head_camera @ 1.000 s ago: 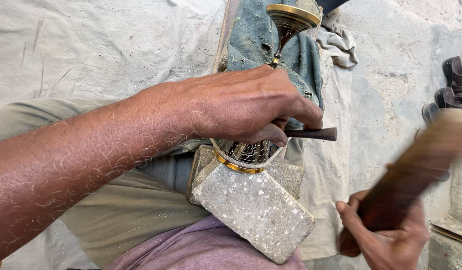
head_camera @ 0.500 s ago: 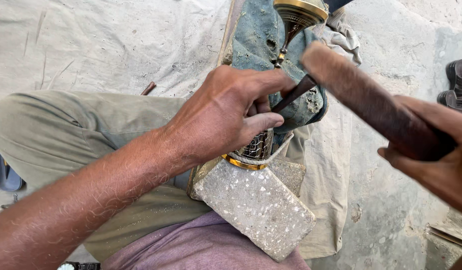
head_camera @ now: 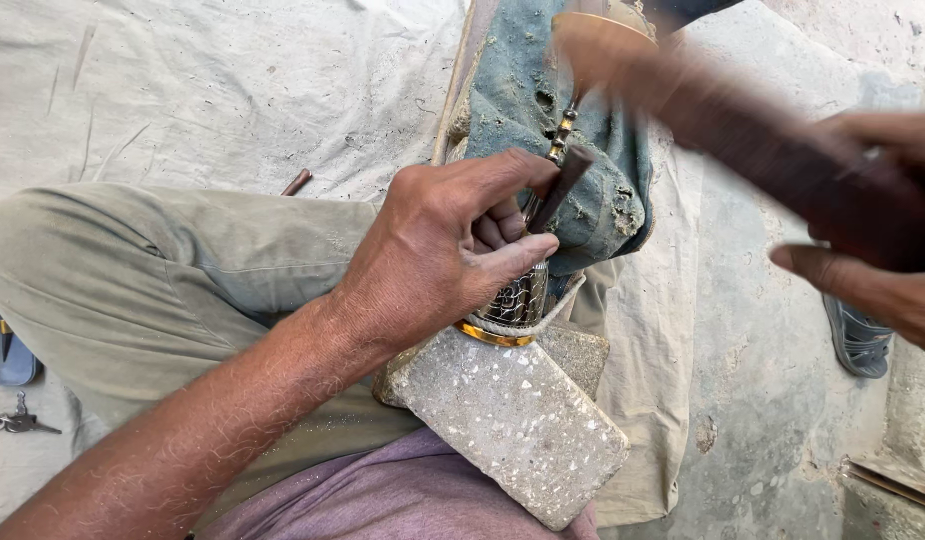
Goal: The person sits on the ground with a stone block on their lap holding an ornate brass bell-shaped object. They hold a small punch against the metal surface and strike it repeatedly with a wooden mallet, repositioning the punch around the object to emboss a decorative pattern, occasionally rotating the object and repositioning the punch.
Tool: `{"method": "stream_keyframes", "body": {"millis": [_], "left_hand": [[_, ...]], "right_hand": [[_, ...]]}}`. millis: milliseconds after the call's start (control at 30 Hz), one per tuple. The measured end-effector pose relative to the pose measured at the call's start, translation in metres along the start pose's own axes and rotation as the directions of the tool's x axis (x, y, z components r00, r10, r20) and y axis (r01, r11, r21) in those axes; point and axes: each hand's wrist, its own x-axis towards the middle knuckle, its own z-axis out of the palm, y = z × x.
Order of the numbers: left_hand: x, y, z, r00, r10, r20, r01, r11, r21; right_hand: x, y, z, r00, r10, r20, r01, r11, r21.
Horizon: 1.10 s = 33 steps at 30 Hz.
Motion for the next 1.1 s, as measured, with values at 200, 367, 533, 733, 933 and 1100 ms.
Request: {"method": "stream_keyframes", "body": {"millis": [200, 367, 533, 733, 933, 1100], "left_hand": [[0.007, 0.000, -0.007, 0.992, -0.024, 0.124, 0.028, 0.999, -0.035], [0.012, 0.002, -0.007, 0.982, 0.085, 0.166, -0.091, 0.995, 0.028], [0.025, -0.001, -0.009, 0.926, 0.254, 0.278, -0.270, 0.963, 0.017], [0.043, 0.004, -0.015, 0.813, 0.334, 0.476, -0.350, 0.935, -0.059], [0.048, 0.014, -0.021, 0.752, 0.321, 0.576, -0.351, 0.934, -0.063], [0.047, 0.008, -0.021, 0.723, 0.376, 0.580, -0.393, 0.914, -0.101]], "right_hand": [[-0.028, -0.013, -0.017, 0.991, 0.134, -0.029, -0.125, 0.973, 0.195], [-0.085, -0.018, 0.015, 0.993, 0.006, -0.119, 0.020, 0.975, 0.220], [-0.117, -0.034, 0.034, 0.941, 0.319, -0.109, -0.266, 0.900, 0.344], [-0.146, -0.071, 0.063, 0.927, 0.278, -0.253, -0.149, 0.889, 0.432], [-0.157, -0.081, 0.090, 0.860, 0.322, -0.396, -0.127, 0.887, 0.444], [-0.156, -0.087, 0.109, 0.903, 0.255, -0.346, -0.115, 0.919, 0.376]]}}
